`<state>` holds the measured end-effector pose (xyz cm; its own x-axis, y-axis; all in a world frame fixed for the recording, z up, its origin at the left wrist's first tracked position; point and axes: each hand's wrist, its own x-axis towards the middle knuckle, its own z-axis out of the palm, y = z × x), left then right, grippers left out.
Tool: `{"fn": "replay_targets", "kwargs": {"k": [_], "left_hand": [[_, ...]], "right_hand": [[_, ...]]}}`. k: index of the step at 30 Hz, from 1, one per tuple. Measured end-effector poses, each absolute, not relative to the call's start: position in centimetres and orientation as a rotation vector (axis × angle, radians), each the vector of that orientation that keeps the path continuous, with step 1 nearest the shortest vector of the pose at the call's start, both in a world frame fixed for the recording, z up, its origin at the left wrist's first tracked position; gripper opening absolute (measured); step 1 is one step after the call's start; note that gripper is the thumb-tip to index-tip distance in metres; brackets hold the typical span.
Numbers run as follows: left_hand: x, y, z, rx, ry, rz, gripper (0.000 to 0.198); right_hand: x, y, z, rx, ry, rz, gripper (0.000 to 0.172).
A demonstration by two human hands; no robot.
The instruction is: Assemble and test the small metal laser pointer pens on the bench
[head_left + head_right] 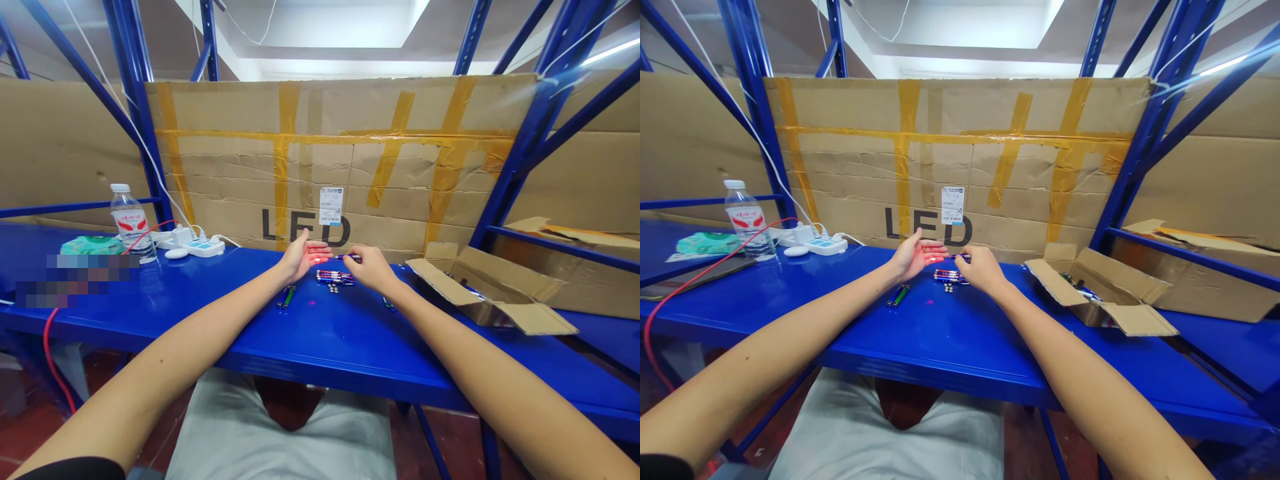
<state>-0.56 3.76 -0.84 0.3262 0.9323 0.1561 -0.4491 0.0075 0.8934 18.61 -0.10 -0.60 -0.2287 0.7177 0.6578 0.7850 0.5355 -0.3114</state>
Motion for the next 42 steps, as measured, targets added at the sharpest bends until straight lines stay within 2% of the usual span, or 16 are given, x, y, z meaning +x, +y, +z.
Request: {"fn": "replay_targets", "kwargs": {"k": [12,25,27,32,35,38,42], "left_hand": [[-0.5,3.8,-0.9,1.096,0.583,1.166,0.071],[-0.5,4.0,-1.2,1.185,0.588,1.131,0.067],[-0.4,4.1,-1.4,1.306,0.629,1.142,0.06],[-0.5,3.6,-2.0,2.091,0.829,1.226,0.022],[-0.6,3.2,-2.0,2.386,0.916,1.238,0.019],[-0.7,3.0,-1.9,2.439,0.902,1.241,0.02],[-0.9,3.6,-1.9,2.469,0.948,1.25,0.011]], "right_hand": [[18.7,0.1,-0.7,-1.139,-1.896,-0.099,0.022],[18.7,0.1,-0.6,-1.066,-1.855,-0.075,0.021],[18.8,0.3,-0.7,-1.056,-1.879,-0.043,0.022],[19.0,1.6,-1.6,-0.977,-2.056,0.105,0.026],[19.0,2.6,-2.1,-0.932,-2.114,0.215,0.025],[18.9,3.3,-2.4,-0.921,-2.159,0.273,0.026],[19.3,4.0,-2.8,-0.999,-2.133,0.343,0.03]]}}
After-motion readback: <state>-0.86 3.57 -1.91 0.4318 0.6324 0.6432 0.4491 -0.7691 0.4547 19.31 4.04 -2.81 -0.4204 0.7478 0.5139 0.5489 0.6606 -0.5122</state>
